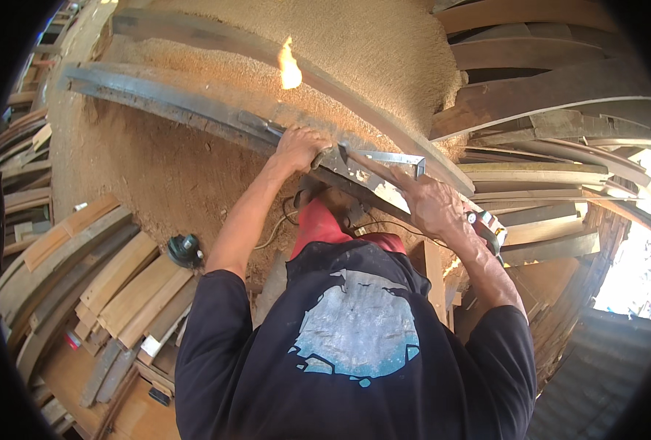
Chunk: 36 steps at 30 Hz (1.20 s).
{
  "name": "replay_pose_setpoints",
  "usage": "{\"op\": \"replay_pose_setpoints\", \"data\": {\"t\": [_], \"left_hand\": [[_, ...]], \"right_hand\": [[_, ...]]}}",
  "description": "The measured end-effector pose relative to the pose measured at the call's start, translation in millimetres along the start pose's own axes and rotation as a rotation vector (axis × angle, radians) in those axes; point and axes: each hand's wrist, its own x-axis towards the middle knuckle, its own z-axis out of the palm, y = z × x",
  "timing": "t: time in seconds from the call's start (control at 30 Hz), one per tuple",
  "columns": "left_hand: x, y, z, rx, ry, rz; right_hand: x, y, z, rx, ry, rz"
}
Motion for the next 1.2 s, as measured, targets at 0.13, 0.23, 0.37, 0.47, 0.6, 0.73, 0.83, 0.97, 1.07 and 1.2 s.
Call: {"op": "replay_pose_setpoints", "data": {"t": [0.13,0.23,0.37,0.47,0.6,0.73,0.83,0.97,1.07,1.2], "left_hand": [[-2,-1,7,-0.002,0.103,0.038],[-1,-5,8,-0.006,0.131,0.038],[-4,1,-3,0.014,0.075,0.021],[-1,-3,6,-0.028,0.114,0.042],[1,-6,2,-0.027,0.134,0.042],[2,-2,-6,0.095,-0.034,-0.012],[-3,-2,-16,0.013,-0.034,0.057],[-5,-1,-17,-0.076,0.000,0.030],[-5,5,-39,0.091,-0.199,0.017],[-4,1,-23,-0.040,-0.066,0.040]], "right_hand": [[1,-2,16,-0.009,0.177,-0.153],[11,1,-5,-0.196,-0.176,0.000],[7,-17,-19,0.046,0.161,-0.142],[12,-20,-13,-0.069,0.042,-0.068],[25,-9,-30,-0.156,-0.165,-0.026],[24,-19,-23,0.048,0.130,-0.179],[28,-14,-22,-0.019,-0.072,-0.075],[27,-15,-40,-0.113,-0.206,-0.029],[27,-15,-29,0.061,0.108,-0.188],[35,-9,-28,-0.168,-0.298,0.028]]}}
